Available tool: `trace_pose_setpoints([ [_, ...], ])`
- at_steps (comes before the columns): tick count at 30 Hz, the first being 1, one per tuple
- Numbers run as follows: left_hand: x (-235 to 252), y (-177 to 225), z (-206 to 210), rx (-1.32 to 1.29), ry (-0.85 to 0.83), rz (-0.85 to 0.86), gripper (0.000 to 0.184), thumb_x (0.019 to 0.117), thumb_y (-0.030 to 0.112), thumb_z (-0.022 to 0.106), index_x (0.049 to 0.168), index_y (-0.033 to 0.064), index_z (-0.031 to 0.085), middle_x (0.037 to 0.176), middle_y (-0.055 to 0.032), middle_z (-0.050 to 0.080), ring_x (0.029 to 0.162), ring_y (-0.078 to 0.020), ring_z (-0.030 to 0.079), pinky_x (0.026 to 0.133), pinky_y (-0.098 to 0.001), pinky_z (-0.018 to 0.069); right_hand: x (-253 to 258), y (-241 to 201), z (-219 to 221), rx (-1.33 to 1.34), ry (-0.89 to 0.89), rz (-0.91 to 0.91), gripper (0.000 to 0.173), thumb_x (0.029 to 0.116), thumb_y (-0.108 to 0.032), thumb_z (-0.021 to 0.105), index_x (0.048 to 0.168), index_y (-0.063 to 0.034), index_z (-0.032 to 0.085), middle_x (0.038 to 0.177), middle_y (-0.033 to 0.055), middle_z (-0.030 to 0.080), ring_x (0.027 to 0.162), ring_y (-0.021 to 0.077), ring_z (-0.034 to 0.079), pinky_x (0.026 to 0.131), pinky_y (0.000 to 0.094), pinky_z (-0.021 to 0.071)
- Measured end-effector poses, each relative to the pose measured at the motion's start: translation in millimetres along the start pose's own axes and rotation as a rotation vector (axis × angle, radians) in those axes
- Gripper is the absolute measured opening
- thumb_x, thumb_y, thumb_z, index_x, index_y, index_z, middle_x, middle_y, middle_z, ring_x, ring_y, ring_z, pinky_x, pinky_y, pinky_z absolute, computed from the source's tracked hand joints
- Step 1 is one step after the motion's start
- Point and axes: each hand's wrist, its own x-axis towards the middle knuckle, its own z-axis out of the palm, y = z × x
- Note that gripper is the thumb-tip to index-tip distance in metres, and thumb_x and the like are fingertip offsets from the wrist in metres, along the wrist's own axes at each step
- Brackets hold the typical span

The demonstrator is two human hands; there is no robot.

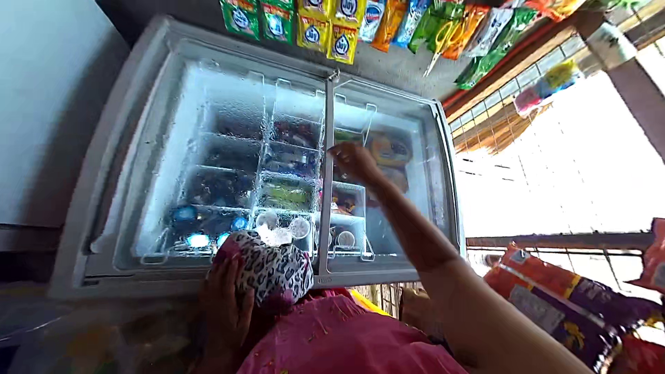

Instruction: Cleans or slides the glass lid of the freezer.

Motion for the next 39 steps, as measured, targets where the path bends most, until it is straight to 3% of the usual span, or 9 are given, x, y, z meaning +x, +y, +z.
trace_pose_setpoints([
  [4, 0, 1, 6, 0.042, 0.011, -0.058, 0.071, 0.103, 0.054, 0.03, 0.151, 0.0031, 0.046, 0.151, -0.0262, 0.049, 0.146, -0.0457, 0.037, 0.117, -0.0702, 0.0183, 99, 76, -67, -0.256, 0.153, 0.063, 0.031, 0.1061, -0.016, 0.049, 0.121, -0.0002, 0.072, 0.118, 0.0244, 0.07, 0.113, 0.0392, 0.067, 0.102, 0.057, 0.0501],
  [6, 0, 0, 10, 0.039, 0.017, -0.087, 0.074, 0.1028, 0.057, 0.027, 0.151, 0.0041, 0.046, 0.152, -0.0257, 0.048, 0.148, -0.0452, 0.035, 0.117, -0.07, 0.0154, 149, 96, -85, -0.407, 0.152, 0.053, 0.03, 0.1056, -0.012, 0.048, 0.121, 0.001, 0.071, 0.124, 0.0279, 0.066, 0.119, 0.0453, 0.063, 0.101, 0.0621, 0.0483],
  [12, -2, 0, 14, 0.042, 0.016, -0.153, 0.07, 0.1033, 0.056, 0.029, 0.149, 0.006, 0.046, 0.153, -0.0233, 0.047, 0.151, -0.04, 0.03, 0.119, -0.0668, 0.0117, 247, 103, -100, -0.679, -0.064, -0.032, 0.032, 0.1052, -0.007, 0.049, 0.133, -0.0008, 0.063, 0.138, 0.0279, 0.059, 0.125, 0.0517, 0.058, 0.099, 0.0704, 0.0455],
  [14, -1, 0, 14, 0.049, 0.025, -0.166, 0.068, 0.1036, 0.056, 0.031, 0.148, 0.0071, 0.046, 0.153, -0.0226, 0.047, 0.152, -0.0379, 0.03, 0.121, -0.0646, 0.011, 267, 106, -101, -0.766, -0.154, -0.092, 0.029, 0.1044, -0.004, 0.05, 0.13, 0.0017, 0.064, 0.136, 0.0303, 0.059, 0.124, 0.0536, 0.057, 0.098, 0.0709, 0.0455],
  [17, 2, 4, 14, 0.068, 0.019, -0.2, 0.066, 0.1029, 0.052, 0.032, 0.145, 0.0039, 0.047, 0.15, -0.0264, 0.047, 0.15, -0.0416, 0.031, 0.12, -0.0663, 0.0116, 283, 106, -103, -0.825, -0.207, -0.145, 0.025, 0.1042, -0.002, 0.049, 0.121, 0.0066, 0.066, 0.128, 0.0343, 0.061, 0.122, 0.0556, 0.057, 0.097, 0.0713, 0.0459],
  [25, 3, 8, 13, 0.086, -0.012, -0.25, 0.068, 0.1019, 0.053, 0.032, 0.145, 0.0012, 0.045, 0.149, -0.0304, 0.045, 0.15, -0.0432, 0.031, 0.119, -0.0683, 0.0084, 299, 107, -127, -0.836, -0.367, -0.322, 0.024, 0.1054, -0.004, 0.051, 0.119, 0.0031, 0.068, 0.125, 0.0311, 0.064, 0.123, 0.0534, 0.058, 0.101, 0.0703, 0.0435],
  [30, 3, 7, 12, 0.105, -0.025, -0.255, 0.07, 0.1024, 0.055, 0.03, 0.144, 0.0001, 0.045, 0.148, -0.0316, 0.046, 0.149, -0.0437, 0.031, 0.119, -0.0673, 0.0085, 296, 109, -125, -0.808, -0.294, -0.407, 0.024, 0.1059, -0.006, 0.05, 0.123, 0.0022, 0.065, 0.139, 0.0324, 0.052, 0.118, 0.0585, 0.056, 0.089, 0.0774, 0.0438],
  [33, 3, 7, 11, 0.101, -0.032, -0.253, 0.07, 0.1037, 0.056, 0.029, 0.145, 0.0021, 0.043, 0.15, -0.0293, 0.045, 0.151, -0.0399, 0.029, 0.121, -0.0641, 0.0064, 301, 116, -125, -0.846, -0.349, -0.498, 0.025, 0.1086, -0.007, 0.043, 0.12, 0.0071, 0.06, 0.123, 0.0351, 0.058, 0.114, 0.0586, 0.058, 0.088, 0.0755, 0.0444],
  [39, 5, 9, 14, 0.111, -0.011, -0.248, 0.064, 0.1044, 0.052, 0.031, 0.145, 0.0037, 0.043, 0.15, -0.0278, 0.045, 0.151, -0.0363, 0.03, 0.122, -0.0599, 0.0068, 309, 109, -125, -0.861, -0.425, -0.428, 0.024, 0.1065, -0.004, 0.048, 0.12, 0.0095, 0.062, 0.124, 0.035, 0.059, 0.12, 0.0562, 0.056, 0.097, 0.072, 0.0434],
])
